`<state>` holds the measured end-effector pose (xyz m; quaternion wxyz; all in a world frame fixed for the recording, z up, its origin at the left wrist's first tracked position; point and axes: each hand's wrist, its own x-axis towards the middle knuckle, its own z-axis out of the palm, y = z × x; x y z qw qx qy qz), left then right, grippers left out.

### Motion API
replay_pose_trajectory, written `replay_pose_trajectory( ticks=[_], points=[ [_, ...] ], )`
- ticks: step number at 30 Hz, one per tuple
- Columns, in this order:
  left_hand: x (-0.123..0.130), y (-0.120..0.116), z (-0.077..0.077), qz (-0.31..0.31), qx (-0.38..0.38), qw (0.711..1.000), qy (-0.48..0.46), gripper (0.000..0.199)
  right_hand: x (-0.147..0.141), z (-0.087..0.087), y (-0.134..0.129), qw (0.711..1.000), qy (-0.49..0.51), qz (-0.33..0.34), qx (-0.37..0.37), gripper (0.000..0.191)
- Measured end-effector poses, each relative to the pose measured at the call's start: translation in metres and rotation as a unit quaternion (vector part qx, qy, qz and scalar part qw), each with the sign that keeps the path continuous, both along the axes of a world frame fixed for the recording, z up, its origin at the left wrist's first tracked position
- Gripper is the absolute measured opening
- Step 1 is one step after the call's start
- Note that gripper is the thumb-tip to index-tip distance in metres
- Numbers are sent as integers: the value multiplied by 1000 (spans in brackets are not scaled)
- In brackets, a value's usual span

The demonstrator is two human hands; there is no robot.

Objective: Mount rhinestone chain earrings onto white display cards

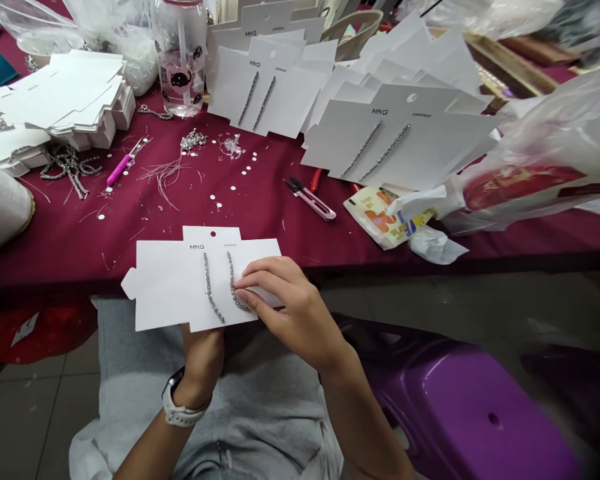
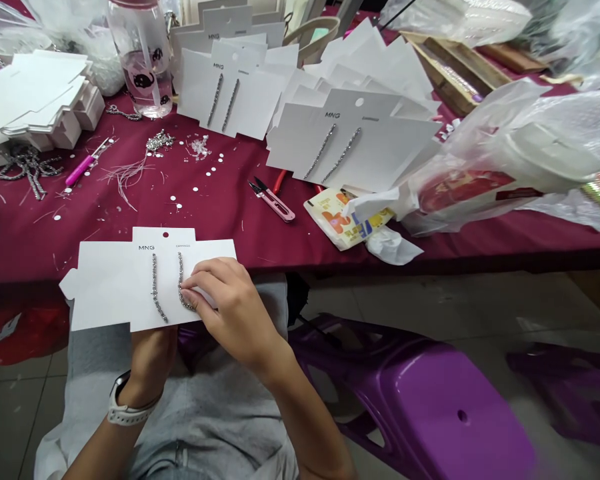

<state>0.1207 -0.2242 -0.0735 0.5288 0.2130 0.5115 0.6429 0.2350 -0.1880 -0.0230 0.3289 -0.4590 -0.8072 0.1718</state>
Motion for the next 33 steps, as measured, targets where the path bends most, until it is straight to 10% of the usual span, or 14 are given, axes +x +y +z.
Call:
replay_pose_trajectory(
  ticks=[10, 24, 33],
  points=[
    [1, 5, -21, 26, -15, 999, 32, 44, 16, -15, -2, 997, -43, 56, 34, 23],
    [-8, 4, -53, -63, -60, 984, 156, 28, -3, -37, -12, 983, -73, -57, 159, 13],
    [-17, 12, -41, -143, -37, 946, 288, 29, -12, -43, -16, 977, -73, -102, 174, 5]
  ],
)
